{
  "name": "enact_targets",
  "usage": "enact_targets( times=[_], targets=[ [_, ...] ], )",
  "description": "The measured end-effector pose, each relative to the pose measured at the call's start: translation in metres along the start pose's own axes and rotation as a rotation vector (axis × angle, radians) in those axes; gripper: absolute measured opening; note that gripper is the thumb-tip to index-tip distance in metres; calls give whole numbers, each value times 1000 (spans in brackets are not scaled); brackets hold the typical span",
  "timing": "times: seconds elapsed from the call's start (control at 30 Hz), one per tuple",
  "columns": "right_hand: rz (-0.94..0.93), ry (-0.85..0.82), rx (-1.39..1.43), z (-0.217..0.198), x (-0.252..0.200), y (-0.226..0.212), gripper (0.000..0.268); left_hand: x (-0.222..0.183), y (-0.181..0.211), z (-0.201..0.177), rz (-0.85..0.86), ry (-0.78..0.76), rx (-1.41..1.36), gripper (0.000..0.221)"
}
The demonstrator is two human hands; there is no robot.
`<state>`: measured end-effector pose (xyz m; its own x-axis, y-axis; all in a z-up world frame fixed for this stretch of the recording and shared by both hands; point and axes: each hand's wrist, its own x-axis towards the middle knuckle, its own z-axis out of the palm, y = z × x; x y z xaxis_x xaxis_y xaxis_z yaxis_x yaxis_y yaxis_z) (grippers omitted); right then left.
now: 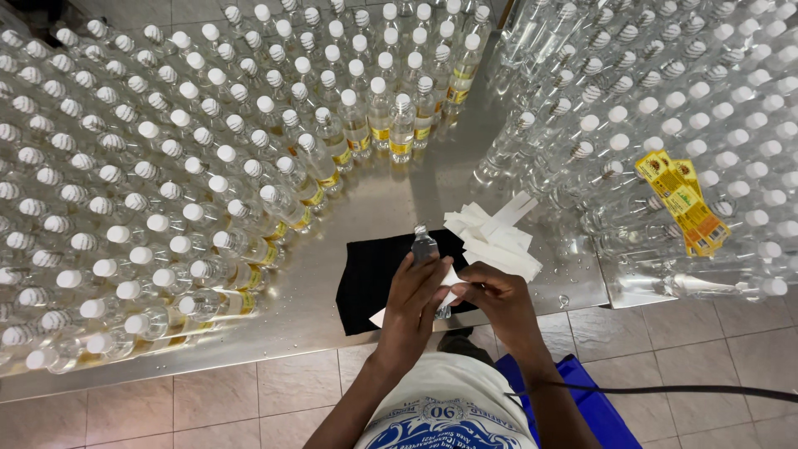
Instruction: The person repeatedly picks up clear plastic bottles, peels yellow labels from a stack, and applies them to the bottles. Labeled bottles are placed back into a group on the left side of the table.
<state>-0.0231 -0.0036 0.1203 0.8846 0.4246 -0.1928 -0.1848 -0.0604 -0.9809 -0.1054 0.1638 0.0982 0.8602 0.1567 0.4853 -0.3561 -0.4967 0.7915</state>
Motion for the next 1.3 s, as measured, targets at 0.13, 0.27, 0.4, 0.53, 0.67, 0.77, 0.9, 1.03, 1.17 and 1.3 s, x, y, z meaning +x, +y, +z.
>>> enact_targets(
  times=[0.13, 0.27, 0.4, 0.53, 0.67, 0.77, 0.9, 1.03, 1.17, 1.3],
  targets=[
    [-102, 2, 94, -2, 3, 22, 8, 5, 11, -1, -104, -82, -89, 42],
    [-61, 97, 101, 1, 8, 26, 16, 5, 15, 1, -300, 34, -366, 42],
    [-119, 141, 118, 4, 7, 30, 18, 3, 8, -4, -531, 196, -506, 29],
    [-89, 169, 101, 10, 1, 18, 20, 2, 3, -3, -650, 202, -548, 27],
    [-28, 182, 148, 11, 3, 13, 24, 1, -2, -5, -813, 150, -736, 25],
    [14, 177, 185, 11, 3, 13, 27, 6, 2, -12, -844, 86, -830, 22],
    [37, 161, 202, 9, 4, 22, 30, 6, -5, -13, -867, -12, -935, 23],
    [112, 146, 311, 19, 5, 12, 30, 2, -17, -1, -991, -30, -1123, 29],
    [147, 129, 376, 19, 5, 9, 34, -1, -26, 3, -1029, 31, -1247, 26],
    [66, 147, 272, 10, 4, 24, 31, 14, -1, -13, -939, 39, -1006, 30]
  ],
)
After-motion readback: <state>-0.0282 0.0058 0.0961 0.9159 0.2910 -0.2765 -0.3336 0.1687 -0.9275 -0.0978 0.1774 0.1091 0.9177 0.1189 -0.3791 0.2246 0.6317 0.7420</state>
